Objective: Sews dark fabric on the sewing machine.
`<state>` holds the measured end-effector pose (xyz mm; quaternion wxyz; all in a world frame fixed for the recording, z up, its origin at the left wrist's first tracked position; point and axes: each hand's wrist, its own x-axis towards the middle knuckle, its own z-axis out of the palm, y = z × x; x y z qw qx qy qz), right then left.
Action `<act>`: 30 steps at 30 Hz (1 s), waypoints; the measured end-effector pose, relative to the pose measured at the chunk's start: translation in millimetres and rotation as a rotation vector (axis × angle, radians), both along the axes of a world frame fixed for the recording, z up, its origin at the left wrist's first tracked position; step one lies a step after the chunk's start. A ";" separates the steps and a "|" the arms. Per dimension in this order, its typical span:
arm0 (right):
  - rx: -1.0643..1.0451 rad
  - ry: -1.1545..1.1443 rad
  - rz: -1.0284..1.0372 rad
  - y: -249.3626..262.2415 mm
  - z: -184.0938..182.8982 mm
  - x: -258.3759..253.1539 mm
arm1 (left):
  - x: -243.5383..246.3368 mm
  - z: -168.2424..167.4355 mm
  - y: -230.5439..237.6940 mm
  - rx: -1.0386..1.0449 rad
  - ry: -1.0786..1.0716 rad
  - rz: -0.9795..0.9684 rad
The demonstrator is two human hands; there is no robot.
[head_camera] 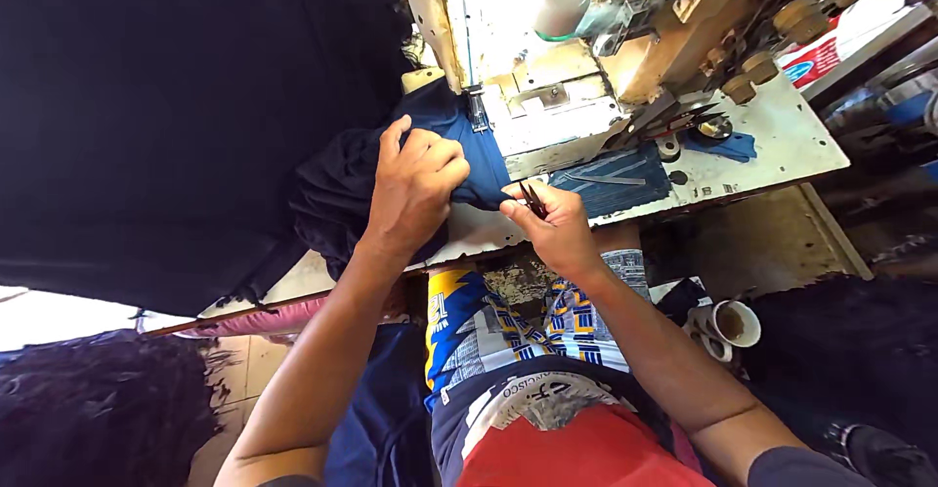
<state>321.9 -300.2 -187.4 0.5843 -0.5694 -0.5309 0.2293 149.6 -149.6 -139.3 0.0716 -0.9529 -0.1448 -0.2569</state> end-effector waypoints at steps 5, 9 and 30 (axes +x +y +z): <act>0.042 0.023 -0.026 20.3 4.4 0.0 | 7.5 7.6 24.8 0.010 -0.007 -0.022; 0.105 0.067 -0.048 37.4 5.5 -1.2 | 6.0 20.2 23.4 -0.059 -0.010 -0.105; 0.132 -0.273 0.387 -9.2 29.9 7.3 | -55.0 35.4 -49.4 -0.479 -0.249 -0.368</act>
